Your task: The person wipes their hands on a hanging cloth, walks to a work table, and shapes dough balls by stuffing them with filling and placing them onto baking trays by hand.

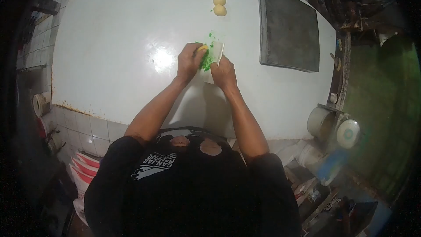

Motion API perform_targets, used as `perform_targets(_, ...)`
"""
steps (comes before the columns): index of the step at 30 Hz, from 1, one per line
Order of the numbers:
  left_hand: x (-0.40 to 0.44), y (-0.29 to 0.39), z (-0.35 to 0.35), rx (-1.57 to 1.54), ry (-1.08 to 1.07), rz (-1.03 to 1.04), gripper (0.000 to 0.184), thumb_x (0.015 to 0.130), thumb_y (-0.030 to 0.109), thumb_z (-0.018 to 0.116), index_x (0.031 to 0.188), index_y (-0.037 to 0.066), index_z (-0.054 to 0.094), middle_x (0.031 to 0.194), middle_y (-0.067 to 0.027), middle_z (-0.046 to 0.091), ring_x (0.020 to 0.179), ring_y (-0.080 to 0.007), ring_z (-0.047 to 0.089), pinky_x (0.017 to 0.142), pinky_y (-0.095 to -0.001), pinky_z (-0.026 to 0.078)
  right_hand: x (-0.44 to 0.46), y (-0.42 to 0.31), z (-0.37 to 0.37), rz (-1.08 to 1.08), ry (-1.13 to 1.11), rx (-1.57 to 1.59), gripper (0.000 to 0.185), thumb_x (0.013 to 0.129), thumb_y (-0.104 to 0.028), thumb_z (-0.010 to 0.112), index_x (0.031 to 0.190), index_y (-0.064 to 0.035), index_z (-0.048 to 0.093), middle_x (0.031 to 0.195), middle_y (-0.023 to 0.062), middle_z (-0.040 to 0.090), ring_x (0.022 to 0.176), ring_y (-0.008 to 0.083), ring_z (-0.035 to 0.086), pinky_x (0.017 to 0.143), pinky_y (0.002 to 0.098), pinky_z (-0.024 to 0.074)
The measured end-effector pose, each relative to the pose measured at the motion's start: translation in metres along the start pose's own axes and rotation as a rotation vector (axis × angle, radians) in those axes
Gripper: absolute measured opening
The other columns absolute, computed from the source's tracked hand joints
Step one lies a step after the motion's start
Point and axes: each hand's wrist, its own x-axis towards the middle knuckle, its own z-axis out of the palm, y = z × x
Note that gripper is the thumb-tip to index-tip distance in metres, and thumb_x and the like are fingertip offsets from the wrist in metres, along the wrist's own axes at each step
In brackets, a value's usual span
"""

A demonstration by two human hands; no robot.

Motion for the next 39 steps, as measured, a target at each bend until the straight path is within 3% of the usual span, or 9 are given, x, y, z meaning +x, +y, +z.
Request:
perform_targets(9, 0.007, -0.020, 0.003, 0.085, 0.019, 0.000, 0.017, 0.090, 0.012, 0.073, 0.103, 0.002, 0.071, 0.095, -0.0158, 0.068, 0.080, -0.0296, 0.067, 0.073, -0.0375, 0.054, -0.010, -0.007, -0.008, 0.024, -0.032, 0.005, 0.034, 0.089, -0.020, 0.050, 0.110, 0.0021, 0.065, 0.103, 0.0293, 0.069, 0.097, 0.0454, 0.066, 0.087, 0.0493, 0.0510)
perform_targets(11, 0.001, -0.010, -0.001, 0.085, 0.013, -0.011, 0.017, 0.089, 0.011, 0.073, 0.102, 0.002, 0.071, 0.095, -0.0156, 0.068, 0.081, -0.0298, 0.067, 0.073, -0.0375, 0.054, -0.008, -0.003, -0.010, 0.143, -0.044, -0.011, 0.035, 0.089, -0.020, 0.053, 0.113, 0.0035, 0.064, 0.097, 0.0270, 0.070, 0.091, 0.0411, 0.068, 0.083, 0.0454, 0.0515)
perform_targets(16, -0.033, 0.007, 0.005, 0.075, -0.136, -0.010, 0.016, 0.088, 0.011, 0.074, 0.102, 0.002, 0.072, 0.094, -0.0145, 0.068, 0.084, -0.0300, 0.067, 0.075, -0.0399, 0.054, -0.007, -0.002, -0.001, 0.089, -0.036, 0.024, 0.036, 0.089, -0.019, 0.053, 0.114, 0.0041, 0.064, 0.100, 0.0278, 0.070, 0.093, 0.0412, 0.068, 0.084, 0.0458, 0.0512)
perform_targets(18, -0.026, -0.014, 0.008, 0.134, -0.090, 0.065, 0.016, 0.088, 0.012, 0.074, 0.102, 0.003, 0.072, 0.094, -0.0142, 0.068, 0.083, -0.0305, 0.067, 0.075, -0.0401, 0.054, -0.009, -0.003, -0.003, 0.066, -0.026, 0.019, 0.036, 0.089, -0.019, 0.053, 0.114, 0.0045, 0.064, 0.101, 0.0281, 0.070, 0.093, 0.0413, 0.068, 0.084, 0.0460, 0.0512)
perform_targets(20, -0.022, -0.029, 0.003, 0.184, 0.001, -0.044, 0.017, 0.088, 0.012, 0.075, 0.103, 0.004, 0.072, 0.094, -0.0140, 0.068, 0.084, -0.0306, 0.067, 0.075, -0.0401, 0.053, -0.013, -0.006, -0.007, 0.066, -0.019, 0.010, 0.037, 0.088, -0.020, 0.053, 0.114, 0.0046, 0.064, 0.102, 0.0279, 0.070, 0.094, 0.0420, 0.068, 0.085, 0.0459, 0.0512)
perform_targets(26, -0.041, 0.012, -0.006, 0.049, -0.069, 0.026, 0.018, 0.086, 0.012, 0.077, 0.102, 0.007, 0.070, 0.094, -0.0116, 0.066, 0.090, -0.0308, 0.066, 0.076, -0.0390, 0.054, -0.001, 0.013, -0.004, 0.112, 0.007, 0.028, 0.040, 0.088, -0.021, 0.050, 0.114, 0.0058, 0.064, 0.105, 0.0306, 0.070, 0.099, 0.0448, 0.068, 0.089, 0.0488, 0.0518)
perform_targets(28, -0.057, 0.014, -0.003, 0.049, -0.211, -0.046, 0.020, 0.087, 0.014, 0.076, 0.105, 0.008, 0.070, 0.096, -0.0109, 0.067, 0.093, -0.0302, 0.066, 0.077, -0.0390, 0.054, 0.001, 0.016, 0.001, 0.073, 0.036, 0.051, 0.041, 0.087, -0.022, 0.049, 0.113, 0.0063, 0.064, 0.104, 0.0311, 0.069, 0.099, 0.0453, 0.068, 0.089, 0.0493, 0.0517)
perform_targets(34, -0.037, -0.011, -0.010, 0.196, -0.062, -0.066, 0.014, 0.087, 0.014, 0.075, 0.099, 0.008, 0.073, 0.095, -0.0101, 0.068, 0.095, -0.0306, 0.065, 0.079, -0.0400, 0.053, -0.003, 0.011, -0.003, 0.109, 0.024, 0.052, 0.042, 0.087, -0.024, 0.049, 0.112, 0.0067, 0.065, 0.103, 0.0317, 0.069, 0.097, 0.0466, 0.067, 0.088, 0.0502, 0.0512)
perform_targets(39, -0.038, 0.001, -0.015, 0.190, -0.154, 0.148, 0.018, 0.089, 0.016, 0.074, 0.105, 0.006, 0.074, 0.097, -0.0130, 0.069, 0.092, -0.0313, 0.064, 0.079, -0.0395, 0.052, 0.005, 0.014, -0.002, 0.106, 0.039, 0.051, 0.040, 0.087, -0.023, 0.051, 0.110, 0.0053, 0.065, 0.102, 0.0302, 0.070, 0.097, 0.0459, 0.067, 0.088, 0.0493, 0.0514)
